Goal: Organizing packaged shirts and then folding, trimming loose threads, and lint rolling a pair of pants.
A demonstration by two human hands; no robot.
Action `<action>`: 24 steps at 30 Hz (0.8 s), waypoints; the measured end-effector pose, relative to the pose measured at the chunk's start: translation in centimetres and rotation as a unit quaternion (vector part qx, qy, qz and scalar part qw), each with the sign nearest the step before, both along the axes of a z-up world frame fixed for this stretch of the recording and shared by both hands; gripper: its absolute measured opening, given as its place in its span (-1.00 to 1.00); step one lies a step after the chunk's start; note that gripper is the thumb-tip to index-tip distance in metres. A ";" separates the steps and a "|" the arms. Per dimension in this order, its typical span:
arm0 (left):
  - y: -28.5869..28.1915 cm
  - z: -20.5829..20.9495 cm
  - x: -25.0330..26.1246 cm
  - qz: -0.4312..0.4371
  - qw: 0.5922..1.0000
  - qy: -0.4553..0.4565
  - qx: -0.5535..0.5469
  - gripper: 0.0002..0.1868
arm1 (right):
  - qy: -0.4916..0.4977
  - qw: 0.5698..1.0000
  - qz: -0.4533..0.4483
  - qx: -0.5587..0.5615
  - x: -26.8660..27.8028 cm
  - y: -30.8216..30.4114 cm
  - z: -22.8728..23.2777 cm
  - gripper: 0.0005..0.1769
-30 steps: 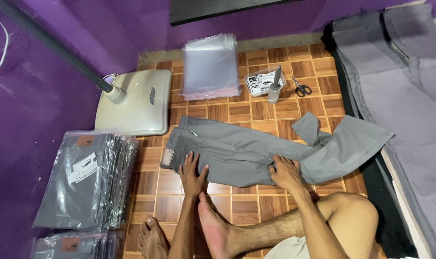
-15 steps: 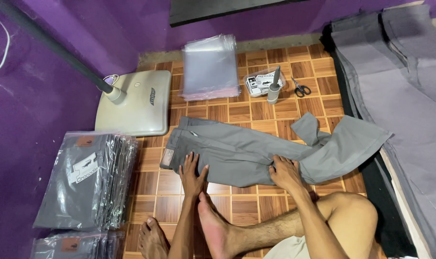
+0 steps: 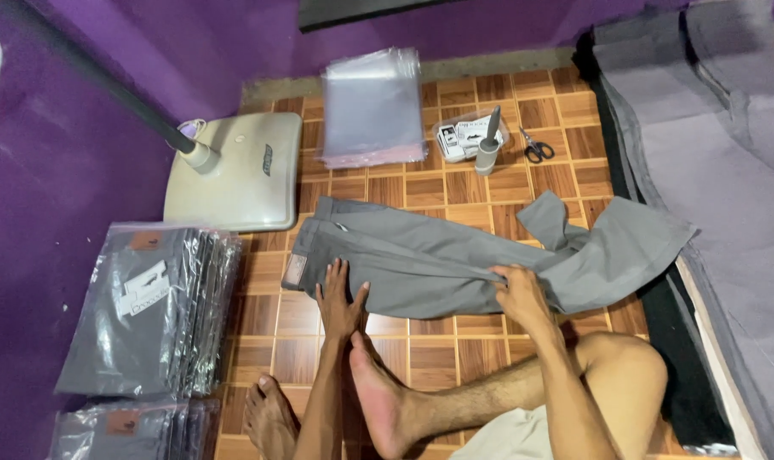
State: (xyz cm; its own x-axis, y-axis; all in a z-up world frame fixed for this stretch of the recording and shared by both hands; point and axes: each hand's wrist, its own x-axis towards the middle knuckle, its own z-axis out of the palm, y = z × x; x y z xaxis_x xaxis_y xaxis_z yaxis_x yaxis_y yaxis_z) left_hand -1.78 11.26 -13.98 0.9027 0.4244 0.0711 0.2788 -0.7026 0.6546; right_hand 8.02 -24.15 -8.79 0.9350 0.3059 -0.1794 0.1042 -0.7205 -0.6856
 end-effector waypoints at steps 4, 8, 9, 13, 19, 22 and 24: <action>0.7 -1.0 -0.2 -0.020 1.000 -0.005 -0.007 -0.22 | 0.041 0.999 -0.002 0.027 -0.9 -0.4 2.3 -0.69; 1.7 -2.0 -0.4 -0.029 0.997 -0.053 -0.048 -0.27 | 0.166 0.983 0.057 -0.051 -0.5 -1.6 -4.8 -0.54; 1.4 -1.9 -0.5 -0.021 0.997 -0.047 -0.054 -0.27 | 0.173 0.981 0.063 -0.058 -1.5 -0.3 -0.5 -0.54; 0.4 0.3 -0.2 0.035 0.999 -0.033 0.005 -0.37 | 0.198 0.970 0.131 -0.058 -2.5 2.0 5.7 -0.17; -0.9 0.0 0.6 0.065 0.997 -0.006 0.044 -0.42 | 0.110 0.993 0.049 0.012 -1.4 1.7 -0.4 -0.68; -0.9 -0.2 0.8 0.130 0.991 -0.022 0.012 -0.44 | 0.123 0.990 0.049 0.055 -1.3 1.6 -2.8 -0.77; -0.2 0.4 0.6 0.179 0.983 -0.025 -0.021 -0.47 | 0.144 0.985 0.050 0.084 -1.1 1.1 -4.3 -0.68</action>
State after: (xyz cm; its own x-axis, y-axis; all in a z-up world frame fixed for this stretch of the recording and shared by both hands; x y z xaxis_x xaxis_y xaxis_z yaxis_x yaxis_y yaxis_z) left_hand -1.16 11.06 -13.62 0.6912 0.7173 0.0872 0.4694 -0.5375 0.7006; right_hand 6.95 -23.01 -13.09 0.8162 0.4425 -0.3714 -0.0465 -0.5905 -0.8057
